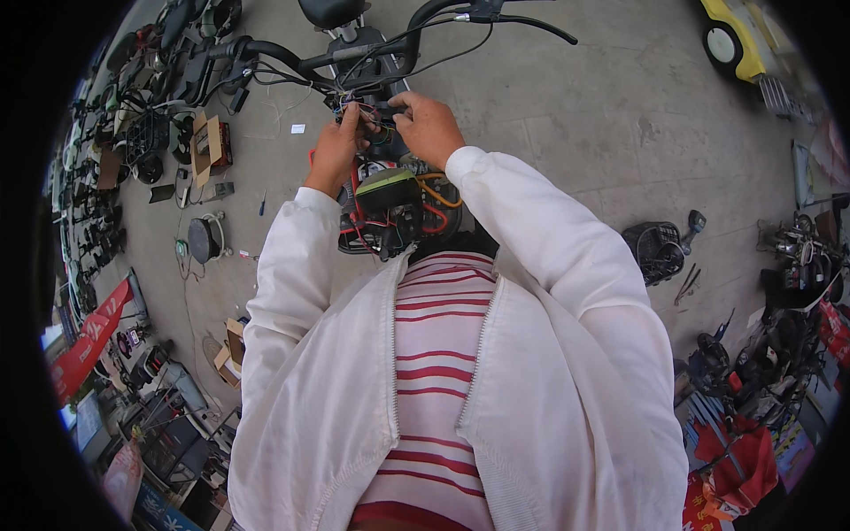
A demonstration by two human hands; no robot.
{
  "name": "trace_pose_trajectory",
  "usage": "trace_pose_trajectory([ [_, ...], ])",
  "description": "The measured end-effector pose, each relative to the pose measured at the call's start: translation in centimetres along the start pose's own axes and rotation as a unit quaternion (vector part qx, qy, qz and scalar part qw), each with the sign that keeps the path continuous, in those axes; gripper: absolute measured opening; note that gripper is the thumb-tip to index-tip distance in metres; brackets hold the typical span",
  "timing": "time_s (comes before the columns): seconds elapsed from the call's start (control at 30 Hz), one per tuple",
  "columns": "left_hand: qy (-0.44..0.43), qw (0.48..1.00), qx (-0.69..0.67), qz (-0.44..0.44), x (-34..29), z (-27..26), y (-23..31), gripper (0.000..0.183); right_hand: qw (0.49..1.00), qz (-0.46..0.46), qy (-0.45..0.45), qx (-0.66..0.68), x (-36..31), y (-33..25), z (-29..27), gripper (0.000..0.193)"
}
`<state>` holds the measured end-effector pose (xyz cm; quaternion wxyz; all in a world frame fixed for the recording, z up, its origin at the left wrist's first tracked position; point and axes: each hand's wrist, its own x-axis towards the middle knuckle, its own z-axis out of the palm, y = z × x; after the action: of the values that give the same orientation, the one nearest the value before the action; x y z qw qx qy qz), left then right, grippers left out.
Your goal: The person uses a multimeter to test continuity and voltage on exposed wires at the handlebar area of an electric scooter. They repeatedly connect and disconnect multimeter probes to different wire ends, occasionally adjusting the handlebar grip and a small black component near the wiring.
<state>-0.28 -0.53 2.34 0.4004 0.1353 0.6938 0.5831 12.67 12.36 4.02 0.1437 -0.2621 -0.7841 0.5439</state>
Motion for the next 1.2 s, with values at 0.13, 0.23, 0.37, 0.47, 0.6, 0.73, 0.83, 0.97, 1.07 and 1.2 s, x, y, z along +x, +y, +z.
trace_pose_trajectory([
  [0.13, -0.002, 1.000, 0.003, -0.007, 0.0, -0.3, -0.3, 0.038, 0.993, -0.102, 0.006, -0.065, 2.1, -0.5, 1.3, 0.025],
  [0.23, 0.007, 1.000, 0.023, 0.003, 0.1, -0.2, -0.2, 0.040, 0.993, -0.095, -0.009, -0.072, 3.1, -0.3, 1.6, 0.021],
  [0.37, 0.012, 0.999, 0.040, 0.020, 0.1, -0.2, -0.3, 0.041, 0.988, -0.117, 0.006, -0.103, 4.4, 0.8, 1.9, 0.014],
  [0.47, 0.005, 0.999, 0.032, 0.022, 0.1, -0.4, -0.3, 0.040, 0.987, -0.114, 0.018, -0.115, 5.1, 0.9, 2.1, 0.012],
  [0.6, 0.008, 0.999, 0.032, 0.011, 0.1, -0.6, 0.0, 0.037, 0.989, -0.103, 0.019, -0.107, 5.9, 1.4, 2.6, 0.012],
  [0.73, 0.012, 1.000, 0.012, -0.001, 0.3, -0.7, -0.2, 0.034, 0.990, -0.090, 0.005, -0.108, 6.3, 1.7, 2.7, 0.015],
  [0.83, 0.015, 1.000, 0.008, -0.009, 0.3, -0.8, -0.2, 0.033, 0.993, -0.075, -0.012, -0.091, 6.5, 1.8, 2.5, 0.017],
  [0.97, 0.008, 1.000, -0.009, -0.013, 0.3, -0.8, -0.2, 0.032, 0.993, -0.085, -0.036, -0.079, 6.5, 1.9, 2.0, 0.018],
  [1.07, -0.018, 1.000, -0.006, -0.019, 0.6, -1.1, -0.6, 0.030, 0.992, -0.093, -0.040, -0.078, 6.3, 1.7, 1.7, 0.017],
  [1.2, -0.027, 0.999, -0.016, -0.027, 0.4, -1.0, -0.3, 0.023, 0.994, -0.080, -0.041, -0.063, 5.4, 1.1, 1.7, 0.015],
])
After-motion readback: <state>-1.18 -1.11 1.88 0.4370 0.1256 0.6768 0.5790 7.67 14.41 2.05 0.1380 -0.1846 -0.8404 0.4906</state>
